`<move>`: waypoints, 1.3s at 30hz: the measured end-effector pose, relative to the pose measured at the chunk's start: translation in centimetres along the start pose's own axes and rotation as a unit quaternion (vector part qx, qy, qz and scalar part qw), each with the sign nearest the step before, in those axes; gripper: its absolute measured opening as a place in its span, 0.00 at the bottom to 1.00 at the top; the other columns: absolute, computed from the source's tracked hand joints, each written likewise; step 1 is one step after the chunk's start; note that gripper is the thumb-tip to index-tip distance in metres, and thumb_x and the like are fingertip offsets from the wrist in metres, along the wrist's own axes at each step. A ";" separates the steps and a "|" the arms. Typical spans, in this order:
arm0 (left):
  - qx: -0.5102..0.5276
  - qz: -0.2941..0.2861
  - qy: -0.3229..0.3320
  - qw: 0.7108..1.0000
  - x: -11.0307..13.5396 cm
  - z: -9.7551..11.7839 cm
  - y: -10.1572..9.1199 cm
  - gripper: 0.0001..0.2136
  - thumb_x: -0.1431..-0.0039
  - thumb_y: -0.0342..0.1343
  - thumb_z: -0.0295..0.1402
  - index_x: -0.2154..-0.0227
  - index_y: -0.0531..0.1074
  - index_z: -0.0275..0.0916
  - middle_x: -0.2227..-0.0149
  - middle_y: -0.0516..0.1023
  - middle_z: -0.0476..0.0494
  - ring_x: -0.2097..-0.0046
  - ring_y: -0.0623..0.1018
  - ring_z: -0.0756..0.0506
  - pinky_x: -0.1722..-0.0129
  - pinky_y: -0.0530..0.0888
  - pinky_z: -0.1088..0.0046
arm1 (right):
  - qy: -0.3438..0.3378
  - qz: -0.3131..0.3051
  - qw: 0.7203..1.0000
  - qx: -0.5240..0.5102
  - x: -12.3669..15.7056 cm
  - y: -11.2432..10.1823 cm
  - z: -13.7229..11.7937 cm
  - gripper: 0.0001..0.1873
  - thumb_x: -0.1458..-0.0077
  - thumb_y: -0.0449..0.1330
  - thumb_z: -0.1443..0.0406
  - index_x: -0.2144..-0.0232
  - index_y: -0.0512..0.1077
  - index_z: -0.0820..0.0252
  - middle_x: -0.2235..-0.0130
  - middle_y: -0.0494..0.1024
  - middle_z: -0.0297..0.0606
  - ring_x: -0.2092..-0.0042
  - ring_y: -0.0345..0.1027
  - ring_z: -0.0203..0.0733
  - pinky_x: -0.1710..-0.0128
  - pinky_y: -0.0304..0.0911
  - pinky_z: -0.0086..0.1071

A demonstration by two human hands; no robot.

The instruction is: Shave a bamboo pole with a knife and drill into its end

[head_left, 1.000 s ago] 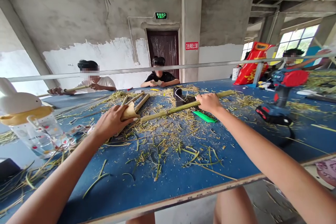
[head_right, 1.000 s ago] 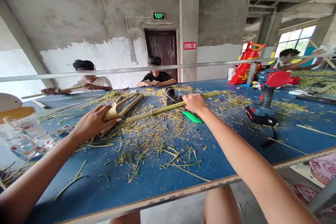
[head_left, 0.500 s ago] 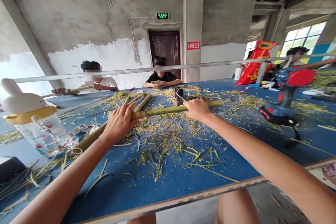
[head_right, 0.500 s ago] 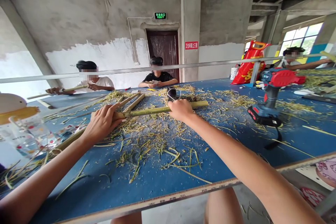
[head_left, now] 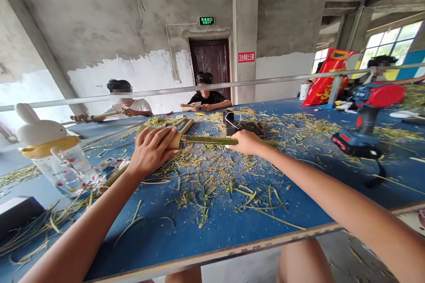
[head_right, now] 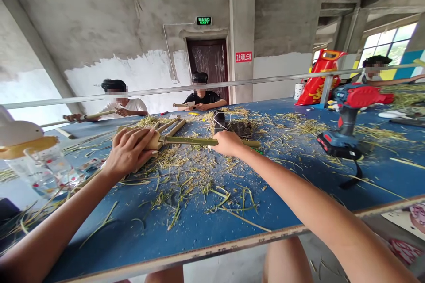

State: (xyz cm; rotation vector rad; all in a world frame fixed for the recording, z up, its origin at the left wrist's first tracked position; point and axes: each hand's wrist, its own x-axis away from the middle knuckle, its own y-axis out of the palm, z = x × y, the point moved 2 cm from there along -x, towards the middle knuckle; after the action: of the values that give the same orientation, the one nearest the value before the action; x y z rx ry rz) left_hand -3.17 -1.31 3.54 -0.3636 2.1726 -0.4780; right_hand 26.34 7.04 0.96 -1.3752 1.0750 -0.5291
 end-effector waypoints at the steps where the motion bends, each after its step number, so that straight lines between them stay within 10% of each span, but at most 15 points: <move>1: 0.007 -0.017 0.002 1.000 -0.2 0.0 -0.1 0.26 0.45 0.49 0.41 0.44 0.56 0.44 0.46 0.64 0.40 0.45 0.63 0.39 0.44 0.53 0.55 | -0.004 -0.005 1.000 -0.012 0.0 0.0 0.1 0.14 0.52 0.53 0.54 0.75 0.72 0.56 0.75 0.74 0.34 0.76 0.64 0.35 0.80 0.49 0.26; 7: 0.028 -0.075 0.009 0.997 -0.6 0.3 -0.4 0.23 0.41 0.44 0.38 0.43 0.54 0.43 0.46 0.65 0.40 0.43 0.61 0.41 0.45 0.57 0.59 | -0.039 -0.027 0.998 -0.035 0.0 0.4 0.0 0.14 0.52 0.53 0.55 0.76 0.71 0.59 0.77 0.72 0.33 0.79 0.59 0.32 0.81 0.46 0.26; 13: 0.016 -0.154 0.006 0.988 0.2 0.1 0.2 0.16 0.40 0.39 0.38 0.52 0.66 0.44 0.63 0.74 0.40 0.62 0.73 0.44 0.64 0.68 0.68 | -0.092 -0.081 0.991 -0.046 0.3 0.9 -0.6 0.18 0.53 0.54 0.51 0.75 0.70 0.60 0.78 0.70 0.34 0.78 0.59 0.33 0.79 0.48 0.27; 21: -0.094 -0.198 -0.105 0.970 1.5 -2.7 0.2 0.19 0.39 0.34 0.43 0.60 0.67 0.39 0.69 0.71 0.41 0.67 0.71 0.45 0.75 0.58 0.74 | 0.067 0.136 0.987 0.044 -0.5 -1.0 4.3 0.33 0.52 0.51 0.46 0.51 0.60 0.65 0.53 0.63 0.53 0.57 0.63 0.49 0.66 0.60 0.34; 28: -0.131 -0.177 -0.231 0.948 2.2 -4.2 -1.4 0.20 0.38 0.31 0.43 0.54 0.60 0.38 0.63 0.72 0.42 0.67 0.70 0.44 0.76 0.47 0.74 | 0.119 -0.163 0.975 0.089 -0.9 0.6 6.4 0.27 0.59 0.60 0.50 0.64 0.71 0.68 0.60 0.72 0.53 0.60 0.69 0.52 0.68 0.61 0.35; 39: -0.144 -0.127 -0.275 0.942 1.6 -4.4 -2.6 0.21 0.39 0.33 0.44 0.53 0.61 0.38 0.62 0.73 0.42 0.68 0.70 0.45 0.75 0.50 0.74 | 0.149 -0.218 0.963 0.046 -0.3 0.5 6.2 0.13 0.62 0.62 0.64 0.72 0.72 0.70 0.77 0.73 0.44 0.76 0.69 0.44 0.79 0.60 0.32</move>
State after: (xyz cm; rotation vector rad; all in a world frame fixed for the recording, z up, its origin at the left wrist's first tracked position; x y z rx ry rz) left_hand -7.48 -3.36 6.08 -0.8405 1.6489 -0.1601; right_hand 31.26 10.56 -0.28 -1.4852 0.9677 -1.1251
